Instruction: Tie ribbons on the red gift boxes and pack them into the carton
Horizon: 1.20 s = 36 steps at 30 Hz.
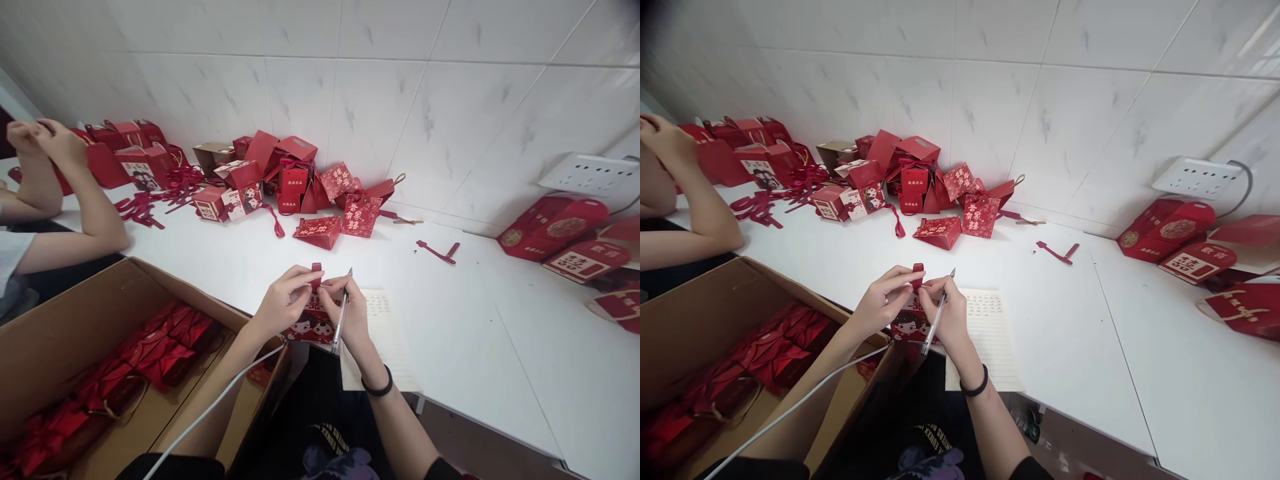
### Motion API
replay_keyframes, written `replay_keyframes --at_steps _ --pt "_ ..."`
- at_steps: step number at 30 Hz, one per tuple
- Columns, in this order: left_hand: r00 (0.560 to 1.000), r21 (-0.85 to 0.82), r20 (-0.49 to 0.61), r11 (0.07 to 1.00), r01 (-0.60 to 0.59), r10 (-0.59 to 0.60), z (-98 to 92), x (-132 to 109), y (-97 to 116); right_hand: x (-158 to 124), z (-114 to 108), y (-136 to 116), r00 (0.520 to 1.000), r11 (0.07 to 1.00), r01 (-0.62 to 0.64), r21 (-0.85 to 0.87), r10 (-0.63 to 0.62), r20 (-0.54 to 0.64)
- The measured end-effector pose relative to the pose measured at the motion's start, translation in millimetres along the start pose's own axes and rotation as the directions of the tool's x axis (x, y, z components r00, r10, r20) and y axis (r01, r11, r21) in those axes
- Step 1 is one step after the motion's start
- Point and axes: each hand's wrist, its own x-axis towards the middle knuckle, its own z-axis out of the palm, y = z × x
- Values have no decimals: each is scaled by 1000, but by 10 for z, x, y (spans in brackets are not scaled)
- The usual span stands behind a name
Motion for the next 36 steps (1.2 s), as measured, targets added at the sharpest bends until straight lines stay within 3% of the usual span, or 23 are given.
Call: replay_keyframes --at_steps 21,36 --pt "998 -52 49 998 -45 47 -25 -66 -16 -5 -112 -17 983 994 18 109 -37 177" --pt "999 6 45 1000 1 -1 -34 -66 10 0 -135 -38 979 999 13 47 -22 203"
